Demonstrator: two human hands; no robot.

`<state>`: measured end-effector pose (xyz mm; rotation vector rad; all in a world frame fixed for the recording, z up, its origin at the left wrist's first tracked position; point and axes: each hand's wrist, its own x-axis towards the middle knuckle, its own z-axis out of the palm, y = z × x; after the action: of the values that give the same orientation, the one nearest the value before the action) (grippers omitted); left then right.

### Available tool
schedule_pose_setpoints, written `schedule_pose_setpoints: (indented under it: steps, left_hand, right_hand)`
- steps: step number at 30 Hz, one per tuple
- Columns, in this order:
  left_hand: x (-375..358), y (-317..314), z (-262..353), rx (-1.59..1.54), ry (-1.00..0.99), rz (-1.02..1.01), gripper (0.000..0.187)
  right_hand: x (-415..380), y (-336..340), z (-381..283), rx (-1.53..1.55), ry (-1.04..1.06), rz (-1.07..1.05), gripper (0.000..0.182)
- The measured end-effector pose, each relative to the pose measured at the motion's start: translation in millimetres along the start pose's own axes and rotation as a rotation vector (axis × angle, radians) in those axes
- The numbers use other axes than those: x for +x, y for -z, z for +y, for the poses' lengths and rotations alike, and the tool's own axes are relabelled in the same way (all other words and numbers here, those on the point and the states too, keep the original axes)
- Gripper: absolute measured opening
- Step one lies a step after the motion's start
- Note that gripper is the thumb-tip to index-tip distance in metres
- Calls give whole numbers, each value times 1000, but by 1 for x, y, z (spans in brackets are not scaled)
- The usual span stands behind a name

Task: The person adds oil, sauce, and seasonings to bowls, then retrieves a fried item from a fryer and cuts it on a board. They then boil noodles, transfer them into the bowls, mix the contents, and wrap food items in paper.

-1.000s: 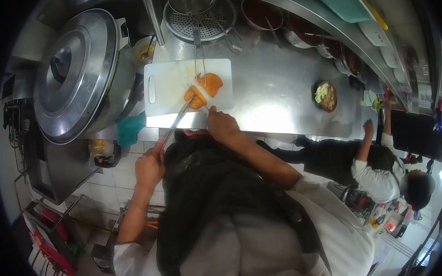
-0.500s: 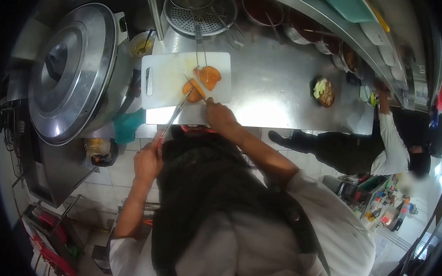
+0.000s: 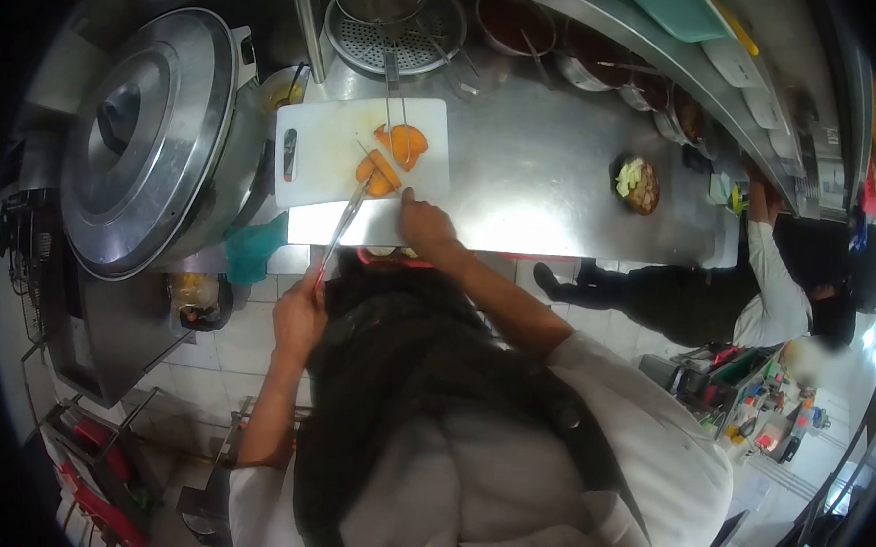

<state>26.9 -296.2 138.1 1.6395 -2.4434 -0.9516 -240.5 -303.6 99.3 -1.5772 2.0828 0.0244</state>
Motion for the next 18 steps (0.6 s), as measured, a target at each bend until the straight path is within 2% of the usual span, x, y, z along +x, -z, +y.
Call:
schedule_pose_setpoints:
  steps: [4, 11, 13, 18]
  left_hand:
    - [-2, 5, 4, 26, 18, 5, 54]
    - [-4, -11, 6, -27, -33, 145, 56]
    - [-8, 4, 15, -53, 57, 106, 58]
    - [-7, 14, 8, 74, 24, 38, 60]
  right_hand:
    - [23, 0, -1, 30, 100, 76, 30]
    - [6, -9, 25, 125, 79, 38, 30]
    - [2, -10, 23, 144, 90, 95, 30]
    - [-1, 3, 0, 92, 89, 58, 30]
